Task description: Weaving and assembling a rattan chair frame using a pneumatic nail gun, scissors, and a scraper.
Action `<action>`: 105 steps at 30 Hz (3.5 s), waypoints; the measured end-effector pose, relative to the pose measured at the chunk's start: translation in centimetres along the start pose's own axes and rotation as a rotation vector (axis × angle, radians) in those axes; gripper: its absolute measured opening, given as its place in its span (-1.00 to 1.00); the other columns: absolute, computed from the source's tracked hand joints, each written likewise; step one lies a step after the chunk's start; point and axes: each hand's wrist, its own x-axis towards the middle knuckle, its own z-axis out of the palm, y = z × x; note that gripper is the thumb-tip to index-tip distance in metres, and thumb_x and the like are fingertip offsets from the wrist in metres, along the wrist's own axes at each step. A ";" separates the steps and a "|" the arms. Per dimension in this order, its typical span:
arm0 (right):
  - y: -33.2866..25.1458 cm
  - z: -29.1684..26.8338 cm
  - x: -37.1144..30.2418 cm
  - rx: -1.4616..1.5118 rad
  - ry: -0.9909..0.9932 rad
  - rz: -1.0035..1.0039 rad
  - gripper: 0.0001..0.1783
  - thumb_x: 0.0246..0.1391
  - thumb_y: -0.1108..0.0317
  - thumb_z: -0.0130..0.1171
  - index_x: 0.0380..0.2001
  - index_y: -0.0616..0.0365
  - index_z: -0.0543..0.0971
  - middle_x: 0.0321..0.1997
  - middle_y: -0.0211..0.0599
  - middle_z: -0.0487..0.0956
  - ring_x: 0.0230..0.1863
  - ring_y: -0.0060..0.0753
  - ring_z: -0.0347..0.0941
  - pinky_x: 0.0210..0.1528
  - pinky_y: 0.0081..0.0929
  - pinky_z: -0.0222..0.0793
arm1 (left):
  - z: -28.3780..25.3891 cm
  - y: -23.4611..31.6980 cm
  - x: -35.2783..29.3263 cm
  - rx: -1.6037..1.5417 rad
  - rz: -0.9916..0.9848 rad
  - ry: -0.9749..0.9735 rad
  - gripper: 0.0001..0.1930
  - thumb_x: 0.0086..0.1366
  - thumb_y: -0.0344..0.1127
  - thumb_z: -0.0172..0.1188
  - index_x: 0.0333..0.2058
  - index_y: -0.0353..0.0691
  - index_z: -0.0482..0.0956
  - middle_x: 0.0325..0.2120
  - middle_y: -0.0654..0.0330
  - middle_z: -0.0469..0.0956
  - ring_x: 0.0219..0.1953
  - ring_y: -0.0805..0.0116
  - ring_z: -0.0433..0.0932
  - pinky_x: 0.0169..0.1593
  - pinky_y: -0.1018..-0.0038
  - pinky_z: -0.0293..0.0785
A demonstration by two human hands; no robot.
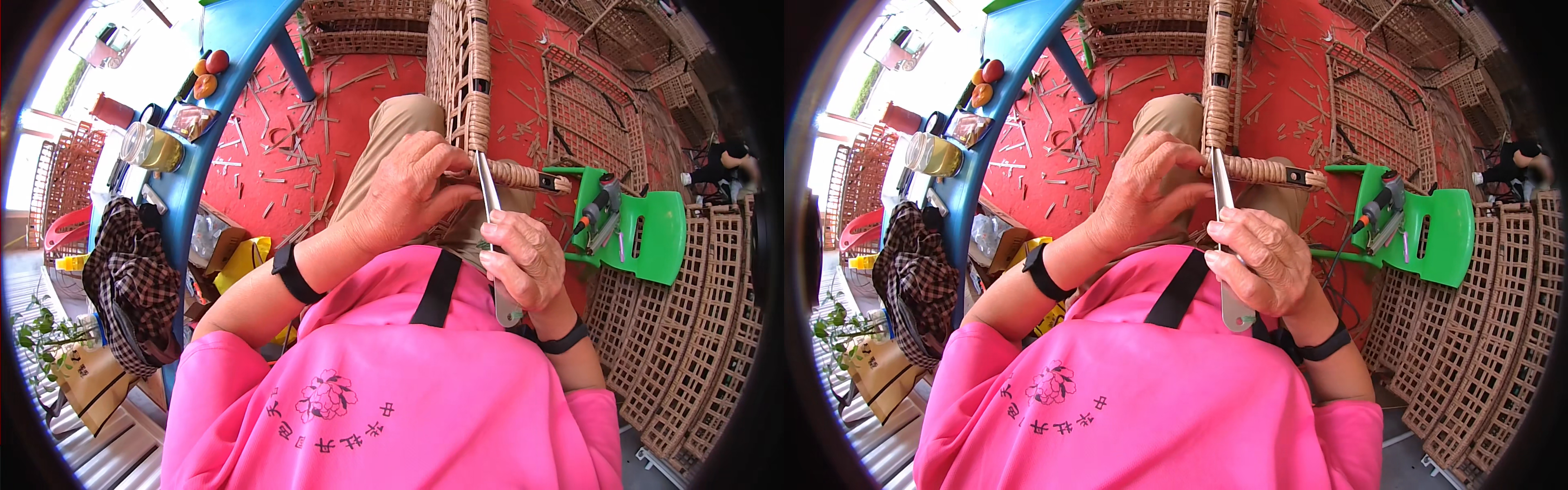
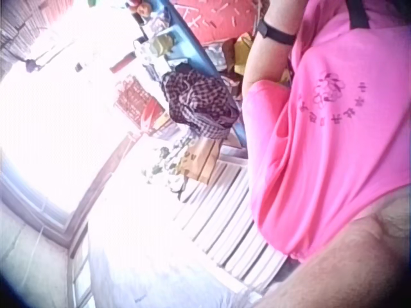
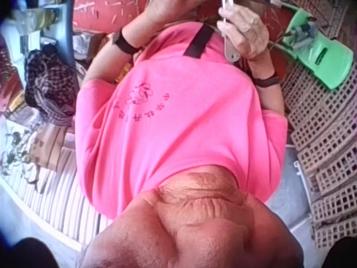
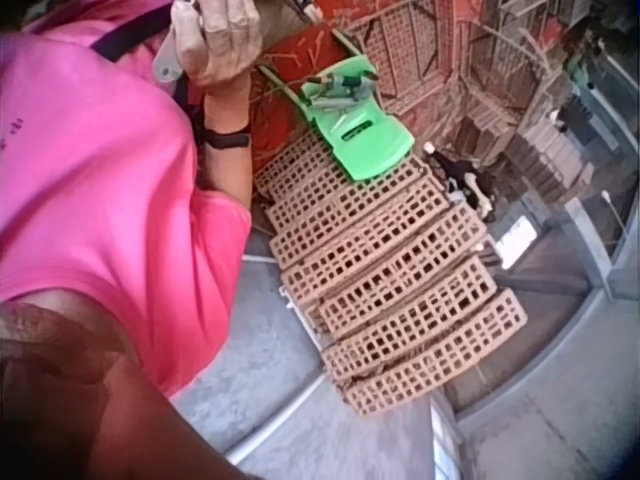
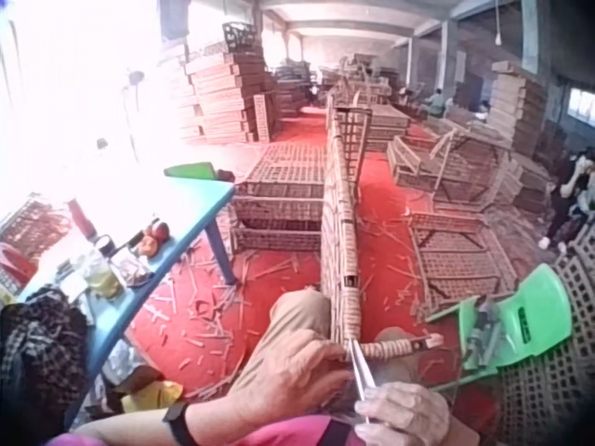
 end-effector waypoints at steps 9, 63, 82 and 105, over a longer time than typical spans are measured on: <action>-0.7 -0.7 1.3 -0.056 -0.043 0.021 -0.69 -0.03 0.48 0.36 -0.20 0.07 0.50 -0.03 -0.20 0.60 -0.01 -0.12 0.61 -0.06 -0.26 0.59 | 1.4 -0.9 0.0 -0.338 -0.244 0.094 -0.62 0.07 -0.26 0.49 -0.24 -0.28 0.51 -0.32 0.17 0.54 -0.24 0.30 0.53 -0.12 0.42 0.46; -1.2 -7.2 -4.9 -0.050 0.571 0.531 -0.62 0.41 0.26 -0.09 -0.06 0.44 0.47 -0.16 0.24 0.61 -0.23 -0.06 0.61 -0.21 -0.27 0.60 | 2.6 -3.4 -0.2 0.151 0.062 -0.010 -0.63 0.04 -0.24 0.48 -0.29 -0.27 0.50 -0.47 0.09 0.40 -0.45 0.07 0.46 -0.38 0.25 0.39; 0.5 -7.6 -8.3 -0.074 0.599 0.715 -0.66 0.39 0.35 -0.08 -0.07 0.48 0.51 -0.11 0.17 0.62 -0.15 -0.15 0.59 -0.17 -0.35 0.59 | 1.9 -2.4 0.9 -0.406 -0.374 -0.205 -0.63 0.12 -0.10 0.42 -0.22 -0.24 0.66 -0.30 0.19 0.38 -0.13 0.28 0.36 0.06 0.39 0.28; 12.6 -13.1 -36.5 -0.638 0.410 1.287 -0.63 -0.04 0.77 0.12 -0.15 0.23 0.61 -0.05 -0.12 0.56 -0.07 -0.09 0.56 0.01 -0.30 0.48 | 3.3 2.3 1.8 -0.439 -0.835 0.070 -0.48 0.22 -0.05 0.09 -0.16 -0.51 0.57 -0.14 0.03 0.49 0.04 0.20 0.40 0.21 0.31 0.19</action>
